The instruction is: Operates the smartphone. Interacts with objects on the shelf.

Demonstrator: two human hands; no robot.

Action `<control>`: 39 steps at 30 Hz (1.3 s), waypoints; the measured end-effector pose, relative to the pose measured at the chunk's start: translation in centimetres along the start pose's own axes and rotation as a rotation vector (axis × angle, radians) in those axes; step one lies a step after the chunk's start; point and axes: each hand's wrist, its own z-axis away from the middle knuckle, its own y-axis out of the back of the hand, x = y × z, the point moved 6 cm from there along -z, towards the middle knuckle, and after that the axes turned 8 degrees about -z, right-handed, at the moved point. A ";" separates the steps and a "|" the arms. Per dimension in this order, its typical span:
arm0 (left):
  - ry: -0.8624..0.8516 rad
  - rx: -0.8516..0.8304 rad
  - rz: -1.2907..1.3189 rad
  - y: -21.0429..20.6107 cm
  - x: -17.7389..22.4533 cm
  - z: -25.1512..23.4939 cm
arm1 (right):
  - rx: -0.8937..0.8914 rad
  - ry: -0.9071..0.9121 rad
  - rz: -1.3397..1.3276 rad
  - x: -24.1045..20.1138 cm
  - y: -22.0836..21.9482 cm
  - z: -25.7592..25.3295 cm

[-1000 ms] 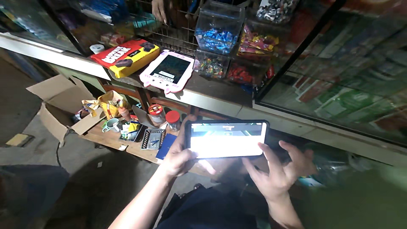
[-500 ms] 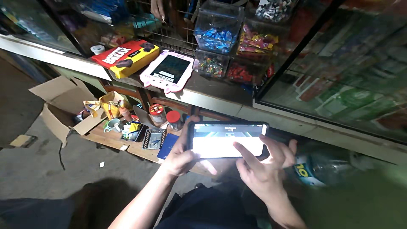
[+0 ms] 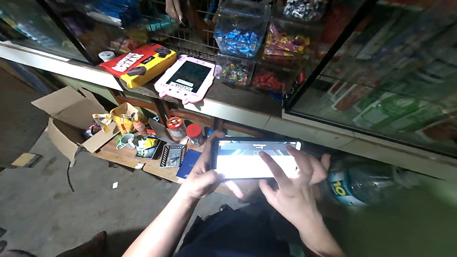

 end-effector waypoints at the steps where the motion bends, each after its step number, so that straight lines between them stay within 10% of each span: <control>1: -0.003 0.000 0.001 0.0 0.0 0.0 | 0.005 -0.001 0.003 0.0 0.0 0.0; 39: -0.027 -0.092 -0.012 -0.8 0.6 0.3 | 0.193 0.116 -0.132 -1.9 1.0 1.2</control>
